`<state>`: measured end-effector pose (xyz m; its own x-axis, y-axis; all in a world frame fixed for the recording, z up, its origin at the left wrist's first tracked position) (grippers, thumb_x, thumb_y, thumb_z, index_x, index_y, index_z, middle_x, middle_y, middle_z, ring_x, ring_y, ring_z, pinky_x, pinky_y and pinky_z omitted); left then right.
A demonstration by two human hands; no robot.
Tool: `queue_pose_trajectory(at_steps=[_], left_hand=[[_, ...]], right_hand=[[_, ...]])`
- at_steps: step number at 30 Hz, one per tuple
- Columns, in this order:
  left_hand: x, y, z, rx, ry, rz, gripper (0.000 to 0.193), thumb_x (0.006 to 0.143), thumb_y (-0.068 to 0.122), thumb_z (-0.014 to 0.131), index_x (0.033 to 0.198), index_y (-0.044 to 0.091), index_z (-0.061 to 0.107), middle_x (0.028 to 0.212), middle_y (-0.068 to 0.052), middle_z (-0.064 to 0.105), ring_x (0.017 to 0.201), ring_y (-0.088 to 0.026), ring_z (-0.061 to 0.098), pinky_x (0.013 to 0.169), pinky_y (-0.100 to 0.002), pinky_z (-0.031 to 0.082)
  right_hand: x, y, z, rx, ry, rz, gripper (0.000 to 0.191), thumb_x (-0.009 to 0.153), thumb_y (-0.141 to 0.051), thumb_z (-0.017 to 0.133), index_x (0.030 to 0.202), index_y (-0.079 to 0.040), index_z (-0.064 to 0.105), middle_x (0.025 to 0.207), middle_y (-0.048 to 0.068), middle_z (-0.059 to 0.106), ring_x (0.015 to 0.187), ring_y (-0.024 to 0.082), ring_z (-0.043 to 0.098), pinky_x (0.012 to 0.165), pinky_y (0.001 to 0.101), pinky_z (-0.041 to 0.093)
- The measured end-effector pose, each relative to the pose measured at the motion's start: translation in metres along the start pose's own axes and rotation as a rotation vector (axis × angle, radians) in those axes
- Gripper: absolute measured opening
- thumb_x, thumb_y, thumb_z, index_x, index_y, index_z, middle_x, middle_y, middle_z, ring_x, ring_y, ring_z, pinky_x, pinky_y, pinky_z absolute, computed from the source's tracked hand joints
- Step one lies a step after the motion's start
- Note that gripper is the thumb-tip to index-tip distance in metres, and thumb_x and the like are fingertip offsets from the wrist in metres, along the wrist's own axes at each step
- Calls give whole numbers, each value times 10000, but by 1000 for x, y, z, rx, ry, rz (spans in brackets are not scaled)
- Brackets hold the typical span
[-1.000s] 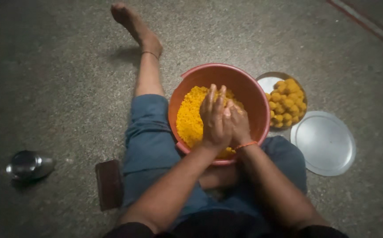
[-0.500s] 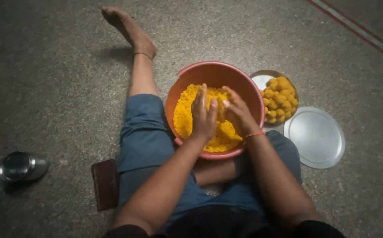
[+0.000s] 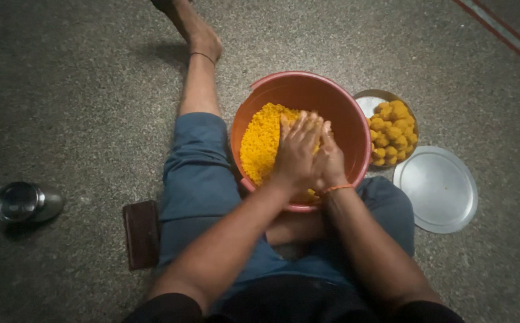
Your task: The person sits on the floor with a large bowl of yellow crumbly sweet mixture on their lap. They grab handfuls of the mixture, press and roll it between both palms to form round balls, and place the finished balls onto a metal plate beside the bowl, repeating this cycle.
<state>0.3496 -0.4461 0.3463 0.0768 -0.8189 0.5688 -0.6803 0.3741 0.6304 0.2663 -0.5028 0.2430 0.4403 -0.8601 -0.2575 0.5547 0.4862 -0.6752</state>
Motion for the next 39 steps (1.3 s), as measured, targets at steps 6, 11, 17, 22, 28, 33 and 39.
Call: queue_pose_trajectory(at_steps=[6, 11, 17, 22, 28, 33, 39], left_hand=[[15, -7, -21, 167, 93, -137, 622, 1007, 425, 445, 1584, 193, 454, 1690, -264, 188, 1546, -512, 139, 1217, -690, 69], [-1, 3, -11, 44, 138, -103, 609, 1103, 470, 377, 1658, 226, 333, 1750, -223, 218, 1622, -479, 201, 1321, -664, 104], [-1, -24, -14, -163, 158, -121, 787, 1058, 561, 403, 1669, 105, 209, 1677, -297, 201, 1547, -502, 237, 1260, -588, 188], [-1, -51, -13, -218, 173, -182, 719, 1103, 487, 401, 1645, 40, 246, 1687, -265, 316, 1567, -475, 294, 1280, -557, 225], [2, -33, -10, -39, 180, -188, 685, 1081, 411, 443, 1645, 59, 281, 1620, -237, 363, 1488, -432, 391, 1269, -536, 285], [0, 16, -20, 159, 226, -3, 620, 1060, 341, 397, 1616, 86, 295, 1632, -273, 329, 1513, -450, 313, 1249, -578, 211], [1, 4, -16, -22, 190, -84, 635, 1116, 391, 366, 1654, 72, 259, 1680, -244, 276, 1562, -428, 300, 1287, -558, 228]], right_hand=[[0, 11, -14, -150, 72, -104, 399, 1099, -425, 475, 1286, -91, 587, 1174, 74, 644, 1035, 194, 650, 897, 360, 569], [10, -6, -25, -333, 4, -248, 593, 1131, -559, 352, 1098, -44, 642, 1032, 109, 648, 896, 192, 639, 768, 349, 558], [0, -29, 11, 92, -103, -113, 372, 1058, -234, 489, 1345, -40, 624, 1219, 85, 672, 1065, 200, 650, 932, 378, 545], [-14, -45, 33, 104, 25, -111, 370, 1047, -295, 481, 1352, -111, 579, 1267, 66, 665, 1158, 224, 645, 1028, 428, 514], [-11, -25, 42, -160, -45, -170, 347, 1090, -260, 501, 1255, 18, 628, 1193, 114, 681, 1098, 206, 656, 986, 359, 538], [-5, -33, 17, -325, 28, -270, 462, 1125, -459, 462, 1175, -35, 638, 1046, 92, 663, 890, 155, 637, 771, 316, 549], [-2, -34, 32, -42, -250, -241, 468, 1161, -441, 440, 1040, -21, 607, 1006, 94, 672, 876, 191, 655, 792, 332, 559]])
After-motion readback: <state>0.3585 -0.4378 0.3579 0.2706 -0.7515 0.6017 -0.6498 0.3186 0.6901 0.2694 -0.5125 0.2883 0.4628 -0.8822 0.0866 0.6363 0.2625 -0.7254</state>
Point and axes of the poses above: each hand's wrist, its own x-axis towards the middle knuckle, its own z-axis out of the palm, y = z × x, the point moved 8 cm from there along x, towards the middle knuckle
